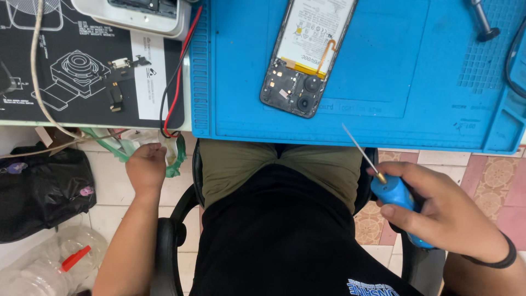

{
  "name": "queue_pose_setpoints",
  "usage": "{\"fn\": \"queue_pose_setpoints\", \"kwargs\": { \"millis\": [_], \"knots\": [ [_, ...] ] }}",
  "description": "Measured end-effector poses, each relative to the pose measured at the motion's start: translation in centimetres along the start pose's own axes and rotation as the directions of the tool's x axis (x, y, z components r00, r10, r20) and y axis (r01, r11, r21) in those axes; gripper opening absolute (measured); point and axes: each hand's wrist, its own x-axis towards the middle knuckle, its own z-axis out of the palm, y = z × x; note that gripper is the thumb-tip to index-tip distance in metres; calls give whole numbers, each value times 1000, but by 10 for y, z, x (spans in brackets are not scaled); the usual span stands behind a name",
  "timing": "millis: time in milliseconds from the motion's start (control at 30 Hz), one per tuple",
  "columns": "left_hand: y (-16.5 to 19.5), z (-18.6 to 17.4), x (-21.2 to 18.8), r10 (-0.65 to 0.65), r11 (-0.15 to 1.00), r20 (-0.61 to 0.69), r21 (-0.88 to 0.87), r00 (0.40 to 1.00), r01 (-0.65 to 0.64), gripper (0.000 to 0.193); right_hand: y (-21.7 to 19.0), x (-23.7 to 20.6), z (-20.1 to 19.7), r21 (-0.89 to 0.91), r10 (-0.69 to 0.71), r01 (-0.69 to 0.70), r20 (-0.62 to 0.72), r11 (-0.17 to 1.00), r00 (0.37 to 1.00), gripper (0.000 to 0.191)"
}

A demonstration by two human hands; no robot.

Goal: The person pries along the edge of an opened smartphone lying on a blue repair mat, using a blue-handled pry tool to work around the frame near the battery. They briefly handle a small thin part in their lap, then resume prying along the phone's edges, repositioning the phone as they work.

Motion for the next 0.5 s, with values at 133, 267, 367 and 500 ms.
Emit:
{"fn": "queue_pose_setpoints", "kwargs": {
  "millis": [133,267,367,500],
  "knots": [
    [7,-5,5,41,997,-93,68,995,-34,20,-7,8,3,67,-34,31,43,997,999,67],
    [-1,-8,6,-60,997,-46,47,997,62,22,-12,15,7,-55,-89,89,7,995,996,64],
    [-8,-11,5,-133,990,-28,39,991,134,21,-10,14,8,-24,-18,18,17,1000,1000,66],
    [-15,-17,8,-142,989,-30,35,989,143,21,1,13,8,97,-23,20,37,995,999,68]
  ]
}}
